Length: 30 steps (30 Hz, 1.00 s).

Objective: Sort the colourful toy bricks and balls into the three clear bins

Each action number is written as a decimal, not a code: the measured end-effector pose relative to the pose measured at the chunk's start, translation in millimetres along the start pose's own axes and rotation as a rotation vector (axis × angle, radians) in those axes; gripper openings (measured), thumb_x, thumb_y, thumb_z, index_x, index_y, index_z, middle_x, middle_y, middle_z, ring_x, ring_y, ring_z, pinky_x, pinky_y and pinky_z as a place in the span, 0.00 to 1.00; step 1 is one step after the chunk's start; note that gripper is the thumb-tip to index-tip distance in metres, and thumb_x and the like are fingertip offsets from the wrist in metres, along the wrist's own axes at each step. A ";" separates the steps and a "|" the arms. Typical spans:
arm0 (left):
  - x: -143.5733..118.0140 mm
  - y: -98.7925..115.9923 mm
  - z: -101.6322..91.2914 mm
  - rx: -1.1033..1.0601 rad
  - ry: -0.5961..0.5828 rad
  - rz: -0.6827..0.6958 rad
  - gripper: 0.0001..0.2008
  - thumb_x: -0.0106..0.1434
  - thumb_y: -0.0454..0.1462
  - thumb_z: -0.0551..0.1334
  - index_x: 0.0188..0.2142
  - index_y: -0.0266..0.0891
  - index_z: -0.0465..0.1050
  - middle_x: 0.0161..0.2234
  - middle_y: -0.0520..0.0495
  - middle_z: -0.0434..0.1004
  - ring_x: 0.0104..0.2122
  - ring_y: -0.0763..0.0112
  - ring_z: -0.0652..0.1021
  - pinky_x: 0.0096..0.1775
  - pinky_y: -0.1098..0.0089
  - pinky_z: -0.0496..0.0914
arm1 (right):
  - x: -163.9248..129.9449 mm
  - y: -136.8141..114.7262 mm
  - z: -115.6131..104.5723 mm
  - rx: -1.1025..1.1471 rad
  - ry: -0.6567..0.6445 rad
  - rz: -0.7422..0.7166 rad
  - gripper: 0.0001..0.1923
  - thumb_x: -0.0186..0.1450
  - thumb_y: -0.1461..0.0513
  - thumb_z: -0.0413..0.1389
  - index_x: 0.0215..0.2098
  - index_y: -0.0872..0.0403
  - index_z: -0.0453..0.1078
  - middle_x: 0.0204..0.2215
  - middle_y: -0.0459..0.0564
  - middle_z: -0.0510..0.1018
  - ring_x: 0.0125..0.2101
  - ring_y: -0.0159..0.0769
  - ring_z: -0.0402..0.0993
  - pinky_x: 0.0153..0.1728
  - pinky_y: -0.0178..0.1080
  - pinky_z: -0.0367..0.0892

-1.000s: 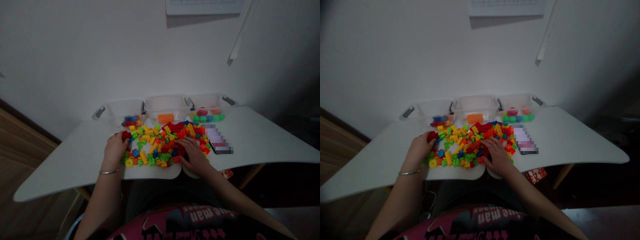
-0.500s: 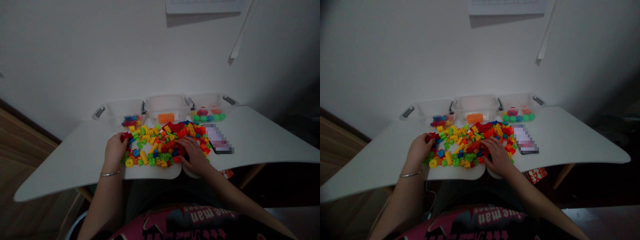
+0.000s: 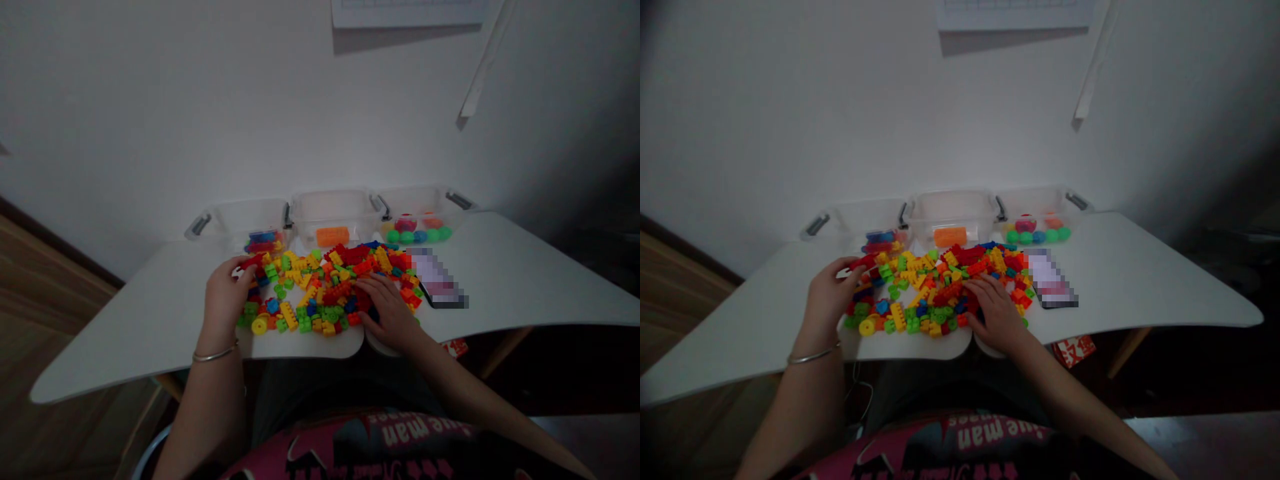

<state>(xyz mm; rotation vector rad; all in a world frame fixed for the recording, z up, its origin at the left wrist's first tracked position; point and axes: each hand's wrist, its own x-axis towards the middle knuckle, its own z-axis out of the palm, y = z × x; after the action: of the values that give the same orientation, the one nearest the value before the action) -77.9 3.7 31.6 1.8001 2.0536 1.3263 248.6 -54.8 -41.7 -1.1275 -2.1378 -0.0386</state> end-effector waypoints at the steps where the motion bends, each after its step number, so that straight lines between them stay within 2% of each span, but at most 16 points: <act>1: 0.0 2.4 -0.4 -0.050 0.027 -0.011 0.13 0.57 0.45 0.62 0.38 0.42 0.77 0.38 0.47 0.81 0.37 0.63 0.78 0.38 0.67 0.72 | 0.0 0.0 0.0 0.001 0.001 -0.002 0.28 0.65 0.62 0.54 0.63 0.53 0.58 0.57 0.55 0.71 0.62 0.48 0.59 0.62 0.57 0.60; 5: 1.5 8.3 0.9 -0.279 0.107 -0.034 0.12 0.56 0.44 0.63 0.38 0.40 0.75 0.35 0.48 0.78 0.34 0.67 0.78 0.33 0.71 0.72 | 0.3 -0.2 0.1 0.005 -0.001 0.002 0.28 0.65 0.62 0.54 0.63 0.53 0.58 0.57 0.55 0.71 0.62 0.48 0.59 0.62 0.58 0.60; 9: 0.4 13.9 7.0 -0.556 0.154 -0.127 0.12 0.57 0.45 0.63 0.34 0.39 0.70 0.29 0.51 0.74 0.26 0.74 0.74 0.25 0.75 0.68 | 0.1 -0.3 0.5 0.004 -0.009 0.014 0.28 0.65 0.61 0.53 0.63 0.53 0.58 0.57 0.55 0.71 0.62 0.49 0.58 0.62 0.58 0.60; 12: -2.3 18.6 14.8 -0.816 0.128 -0.253 0.15 0.59 0.49 0.63 0.33 0.40 0.68 0.31 0.51 0.75 0.26 0.75 0.74 0.23 0.78 0.67 | -0.1 -0.5 0.5 0.002 -0.010 0.021 0.28 0.65 0.62 0.54 0.63 0.53 0.59 0.57 0.55 0.71 0.62 0.48 0.58 0.62 0.58 0.60; 15: 0.2 20.4 22.1 -1.015 0.104 -0.348 0.16 0.63 0.52 0.59 0.38 0.42 0.70 0.36 0.48 0.79 0.30 0.73 0.78 0.23 0.78 0.67 | 0.1 -1.0 -0.3 0.005 -0.017 0.018 0.28 0.65 0.61 0.54 0.63 0.53 0.58 0.57 0.55 0.71 0.62 0.48 0.58 0.62 0.57 0.60; 20: 21.7 21.1 23.1 -1.101 0.136 -0.329 0.16 0.69 0.50 0.52 0.43 0.46 0.73 0.40 0.49 0.81 0.37 0.72 0.80 0.31 0.77 0.74 | 0.5 -1.1 -2.1 0.018 -0.022 0.023 0.29 0.65 0.61 0.53 0.64 0.51 0.57 0.57 0.55 0.71 0.62 0.49 0.58 0.62 0.60 0.60; 24: 45.2 30.5 15.3 -1.231 0.122 -0.379 0.11 0.68 0.43 0.55 0.40 0.45 0.75 0.39 0.48 0.81 0.41 0.70 0.80 0.37 0.75 0.77 | 0.3 0.2 -2.7 0.025 -0.024 0.029 0.28 0.65 0.62 0.53 0.63 0.51 0.58 0.57 0.56 0.71 0.62 0.49 0.59 0.62 0.59 0.60; 26: 56.6 36.7 12.5 -1.261 0.122 -0.362 0.10 0.68 0.40 0.55 0.39 0.44 0.75 0.39 0.47 0.81 0.45 0.68 0.80 0.40 0.72 0.79 | 0.3 0.9 -2.5 0.028 -0.023 0.032 0.28 0.65 0.62 0.53 0.63 0.52 0.59 0.57 0.56 0.71 0.62 0.49 0.59 0.62 0.59 0.60; 30: 76.9 43.6 14.9 -1.346 0.076 -0.376 0.08 0.67 0.37 0.56 0.33 0.42 0.73 0.37 0.46 0.81 0.47 0.70 0.79 0.45 0.73 0.78 | 0.2 2.0 -2.0 0.029 -0.008 0.022 0.27 0.65 0.62 0.53 0.62 0.53 0.59 0.56 0.57 0.72 0.62 0.49 0.59 0.62 0.59 0.60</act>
<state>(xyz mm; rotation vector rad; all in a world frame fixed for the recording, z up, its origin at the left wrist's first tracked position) -58.8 73.0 85.1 0.7093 0.8639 1.8803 251.1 -54.1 -40.7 -1.1353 -2.1257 0.0071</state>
